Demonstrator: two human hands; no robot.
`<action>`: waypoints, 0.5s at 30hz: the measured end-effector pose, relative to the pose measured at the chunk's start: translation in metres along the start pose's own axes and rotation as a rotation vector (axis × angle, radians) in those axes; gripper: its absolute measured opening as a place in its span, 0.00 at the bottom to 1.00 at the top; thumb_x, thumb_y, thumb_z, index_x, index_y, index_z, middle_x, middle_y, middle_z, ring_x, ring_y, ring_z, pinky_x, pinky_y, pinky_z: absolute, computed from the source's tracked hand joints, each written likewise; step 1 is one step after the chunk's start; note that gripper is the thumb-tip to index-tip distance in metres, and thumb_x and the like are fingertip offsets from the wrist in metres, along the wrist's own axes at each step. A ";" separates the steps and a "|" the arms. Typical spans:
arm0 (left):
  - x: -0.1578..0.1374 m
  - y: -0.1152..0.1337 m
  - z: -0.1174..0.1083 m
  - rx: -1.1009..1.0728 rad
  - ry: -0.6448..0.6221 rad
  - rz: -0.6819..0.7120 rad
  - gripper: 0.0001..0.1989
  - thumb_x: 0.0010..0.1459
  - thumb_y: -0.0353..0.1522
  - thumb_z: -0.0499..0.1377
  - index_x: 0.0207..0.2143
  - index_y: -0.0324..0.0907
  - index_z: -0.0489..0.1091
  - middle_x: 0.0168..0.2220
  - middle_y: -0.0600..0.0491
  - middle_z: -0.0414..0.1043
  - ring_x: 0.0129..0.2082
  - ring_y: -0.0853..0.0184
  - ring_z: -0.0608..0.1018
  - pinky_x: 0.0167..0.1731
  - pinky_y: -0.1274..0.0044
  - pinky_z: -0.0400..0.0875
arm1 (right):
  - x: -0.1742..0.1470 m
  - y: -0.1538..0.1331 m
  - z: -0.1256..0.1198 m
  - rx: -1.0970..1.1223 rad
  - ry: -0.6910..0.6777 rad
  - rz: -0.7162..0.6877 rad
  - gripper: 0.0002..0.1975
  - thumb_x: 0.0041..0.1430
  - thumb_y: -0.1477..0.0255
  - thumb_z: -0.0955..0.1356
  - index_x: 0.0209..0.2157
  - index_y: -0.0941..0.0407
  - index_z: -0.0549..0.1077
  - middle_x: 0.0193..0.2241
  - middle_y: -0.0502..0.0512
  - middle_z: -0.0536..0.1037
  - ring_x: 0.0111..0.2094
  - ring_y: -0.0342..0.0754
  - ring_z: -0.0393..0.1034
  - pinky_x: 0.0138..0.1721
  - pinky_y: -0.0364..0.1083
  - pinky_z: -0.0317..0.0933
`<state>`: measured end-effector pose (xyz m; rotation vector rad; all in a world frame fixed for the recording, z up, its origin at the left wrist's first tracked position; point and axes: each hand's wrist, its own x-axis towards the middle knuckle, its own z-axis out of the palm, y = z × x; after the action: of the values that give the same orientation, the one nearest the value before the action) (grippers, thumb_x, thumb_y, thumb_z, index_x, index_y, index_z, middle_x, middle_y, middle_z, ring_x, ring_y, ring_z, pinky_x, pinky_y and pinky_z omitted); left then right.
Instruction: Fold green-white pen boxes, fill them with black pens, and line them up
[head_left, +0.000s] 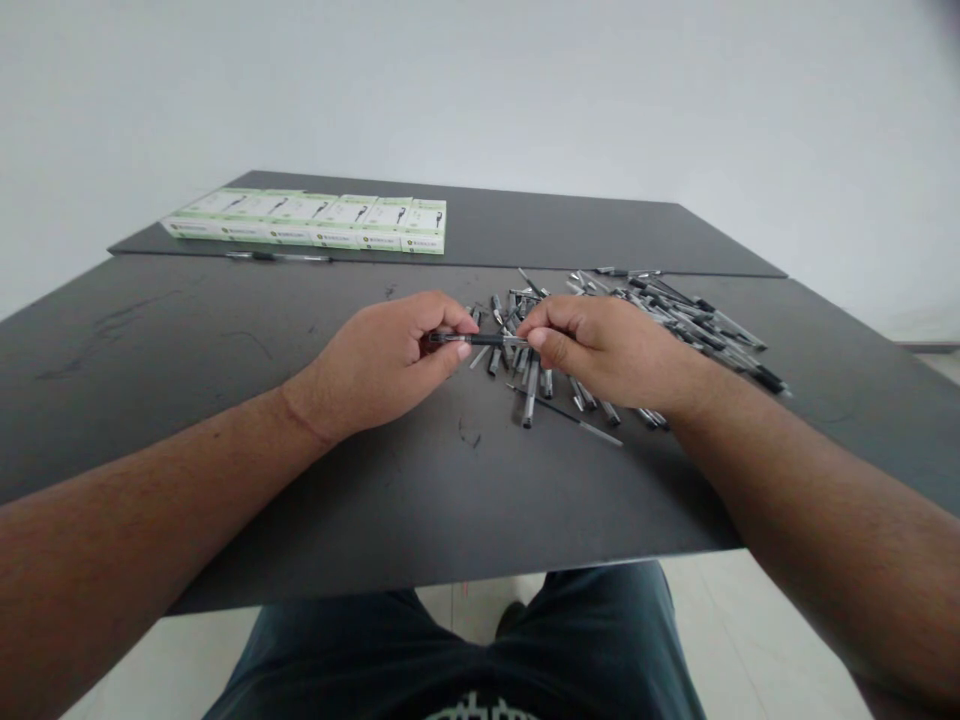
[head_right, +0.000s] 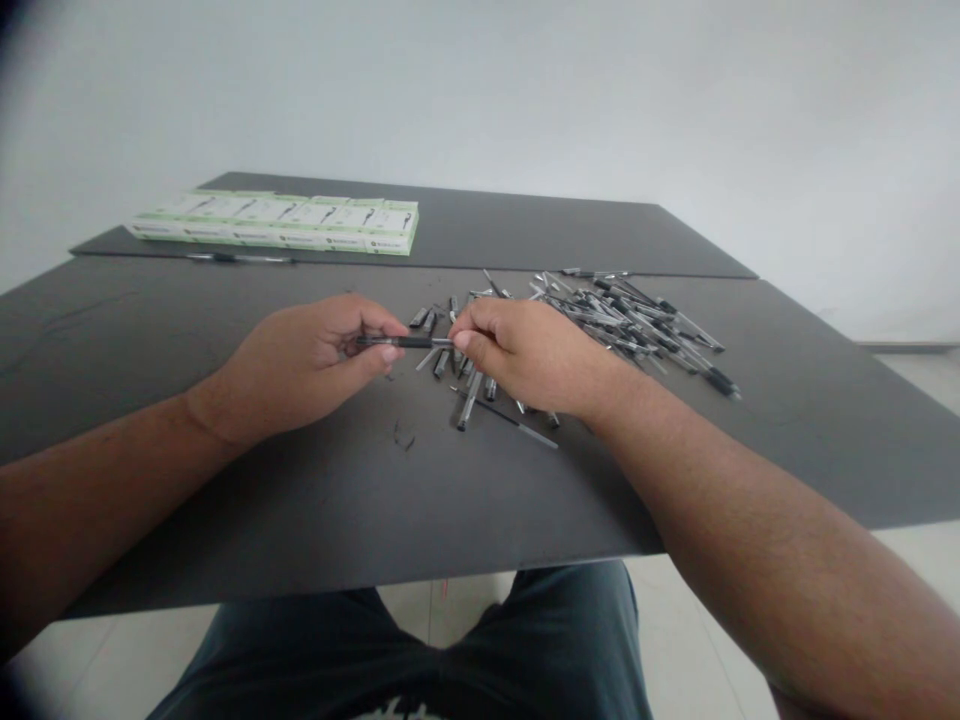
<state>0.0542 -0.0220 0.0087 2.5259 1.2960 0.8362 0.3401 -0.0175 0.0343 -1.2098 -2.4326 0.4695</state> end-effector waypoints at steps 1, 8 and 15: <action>0.000 -0.001 0.000 0.006 -0.001 -0.008 0.15 0.69 0.40 0.60 0.50 0.45 0.83 0.39 0.50 0.86 0.36 0.60 0.84 0.42 0.70 0.76 | 0.000 0.000 0.000 0.010 0.001 0.011 0.14 0.74 0.64 0.67 0.48 0.55 0.83 0.36 0.55 0.86 0.35 0.51 0.76 0.38 0.47 0.61; 0.000 -0.001 0.001 0.008 -0.009 -0.025 0.15 0.69 0.41 0.61 0.50 0.46 0.84 0.41 0.50 0.87 0.38 0.59 0.86 0.44 0.70 0.78 | -0.001 0.000 0.001 -0.019 -0.010 -0.011 0.11 0.73 0.66 0.69 0.47 0.54 0.84 0.32 0.52 0.84 0.31 0.49 0.72 0.37 0.47 0.58; 0.000 0.002 -0.002 0.033 -0.028 -0.055 0.16 0.68 0.42 0.60 0.49 0.46 0.84 0.39 0.50 0.87 0.38 0.58 0.85 0.43 0.69 0.78 | -0.001 -0.002 0.001 0.022 -0.016 0.005 0.12 0.73 0.66 0.69 0.49 0.55 0.84 0.35 0.52 0.85 0.32 0.48 0.74 0.38 0.46 0.60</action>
<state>0.0541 -0.0236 0.0114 2.5055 1.3752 0.7719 0.3389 -0.0201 0.0346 -1.2076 -2.4326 0.5076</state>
